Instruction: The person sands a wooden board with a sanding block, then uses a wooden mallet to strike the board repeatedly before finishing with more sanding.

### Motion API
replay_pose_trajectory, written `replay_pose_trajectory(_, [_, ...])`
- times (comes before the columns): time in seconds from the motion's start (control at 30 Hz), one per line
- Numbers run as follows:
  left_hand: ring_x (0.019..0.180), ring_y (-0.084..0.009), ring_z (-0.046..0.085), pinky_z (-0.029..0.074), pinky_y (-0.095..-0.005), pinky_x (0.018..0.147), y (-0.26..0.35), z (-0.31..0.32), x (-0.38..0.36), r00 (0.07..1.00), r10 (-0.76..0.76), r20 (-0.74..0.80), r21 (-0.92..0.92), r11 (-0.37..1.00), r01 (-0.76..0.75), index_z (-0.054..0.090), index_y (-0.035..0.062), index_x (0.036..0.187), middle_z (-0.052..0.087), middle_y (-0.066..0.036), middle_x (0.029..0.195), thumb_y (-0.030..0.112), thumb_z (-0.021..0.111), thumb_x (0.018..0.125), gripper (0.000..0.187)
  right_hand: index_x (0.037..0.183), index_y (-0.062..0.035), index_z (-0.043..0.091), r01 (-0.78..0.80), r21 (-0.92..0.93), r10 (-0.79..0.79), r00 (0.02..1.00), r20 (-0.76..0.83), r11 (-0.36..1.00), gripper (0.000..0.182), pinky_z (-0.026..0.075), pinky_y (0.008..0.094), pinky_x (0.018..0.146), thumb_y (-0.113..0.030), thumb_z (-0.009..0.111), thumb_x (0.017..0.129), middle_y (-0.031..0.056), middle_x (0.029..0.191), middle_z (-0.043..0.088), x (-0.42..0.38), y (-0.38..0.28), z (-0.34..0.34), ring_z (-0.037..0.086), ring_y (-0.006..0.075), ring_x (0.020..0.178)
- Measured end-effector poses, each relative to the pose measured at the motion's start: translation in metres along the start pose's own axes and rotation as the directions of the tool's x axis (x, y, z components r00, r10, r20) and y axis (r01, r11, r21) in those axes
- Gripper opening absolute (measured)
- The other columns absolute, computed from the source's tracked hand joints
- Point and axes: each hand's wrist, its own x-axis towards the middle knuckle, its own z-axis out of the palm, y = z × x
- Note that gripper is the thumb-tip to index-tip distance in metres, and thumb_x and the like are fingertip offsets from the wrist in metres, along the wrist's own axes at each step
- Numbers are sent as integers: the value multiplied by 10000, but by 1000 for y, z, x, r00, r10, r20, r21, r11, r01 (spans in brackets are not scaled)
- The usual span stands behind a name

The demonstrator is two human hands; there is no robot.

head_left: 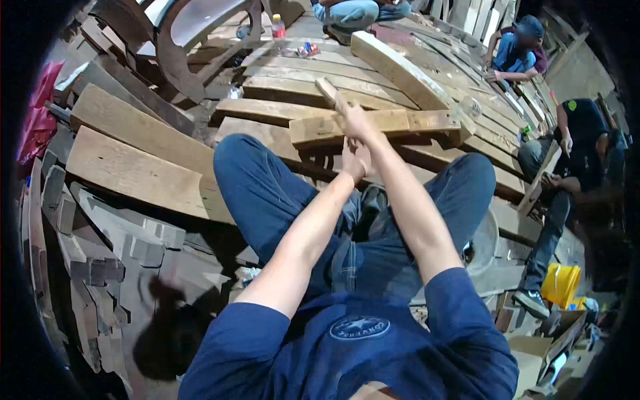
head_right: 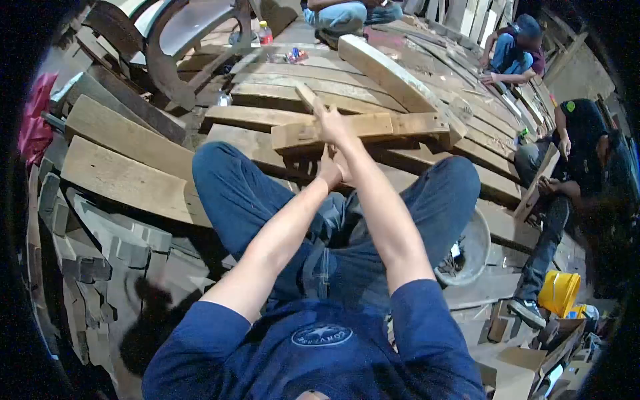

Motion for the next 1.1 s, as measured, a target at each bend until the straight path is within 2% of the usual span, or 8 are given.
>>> replay_pose_trajectory(0.17, [1514, -324, 110, 224, -566, 1168, -23, -28, 8, 976, 86, 201, -169, 984, -52, 148, 43, 1560, 57, -181, 1639, 428, 705, 755, 1052, 1521, -34, 233, -94, -434, 211, 950, 230, 896, 720, 525, 511, 900, -153, 559, 890, 328, 1401, 451, -26, 22, -54, 601, 456, 1140])
replay_pose_trajectory(0.33, [1496, -368, 139, 286, -546, 1147, -52, 6, 48, 924, 254, 285, -204, 958, -200, 114, 66, 1564, 0, -246, 1621, 305, 773, 721, 1097, 1484, 40, 238, -194, -327, 268, 943, 198, 925, 618, 538, 478, 888, -108, 439, 919, 387, 1313, 497, -45, 36, -38, 638, 447, 1081])
replay_pose_trajectory(0.43, [1385, -347, 402, 408, -479, 1077, -64, -16, 61, 839, 385, 385, -1, 909, -416, 480, 12, 1408, 437, -286, 1450, 464, 724, 741, 843, 1494, 52, 205, -213, -269, 270, 943, 194, 939, 652, 538, 493, 869, -91, 447, 906, 385, 1271, 522, -39, 49, -24, 642, 455, 1057])
replay_pose_trajectory(0.47, [1147, -332, 622, 501, -428, 965, -80, -26, 65, 794, 408, 450, -164, 912, -376, 689, 5, 1149, 667, -239, 1166, 570, 686, 762, 684, 1497, 53, 197, -217, -259, 274, 939, 209, 941, 657, 536, 493, 872, -89, 446, 906, 385, 1266, 523, -36, 52, -25, 639, 456, 1061])
replay_pose_trajectory(0.67, [895, -339, 678, 537, -415, 798, -118, -126, -10, 704, 477, 526, -226, 877, -425, 683, 37, 1076, 709, -191, 962, 536, 695, 825, 559, 1468, 4, 257, -315, -175, 350, 910, 223, 933, 535, 496, 503, 954, -154, 376, 971, 323, 1331, 501, -39, 44, -26, 593, 427, 1166])
replay_pose_trajectory(0.87, [1250, -345, 497, 408, -459, 1068, -139, -157, -115, 728, 562, 393, -248, 827, -505, 612, 82, 1207, 597, -160, 1227, 595, 779, 701, 739, 1480, -13, 255, -349, -109, 364, 912, 189, 931, 537, 464, 532, 986, -195, 359, 985, 324, 1358, 480, -31, 52, -3, 569, 436, 1209])
replay_pose_trajectory(0.97, [1250, -340, 491, 369, -439, 1080, -162, -163, -128, 790, 609, 70, -383, 747, -543, 648, 82, 1117, 603, -147, 1219, 369, 758, 811, 434, 1498, 0, 218, -385, -102, 398, 890, 220, 917, 568, 459, 522, 999, -171, 365, 977, 322, 1418, 430, -32, 44, -12, 547, 431, 1242])
replay_pose_trajectory(1.1, [1157, -310, 558, 399, -426, 1029, -191, -194, -152, 960, 267, -82, -358, 891, -279, 706, 74, 936, 656, -109, 1152, 204, 709, 843, 160, 1540, -2, 129, -381, -166, 414, 856, 309, 910, 634, 447, 510, 1026, -146, 371, 972, 297, 1474, 376, -30, 41, -19, 515, 416, 1283])
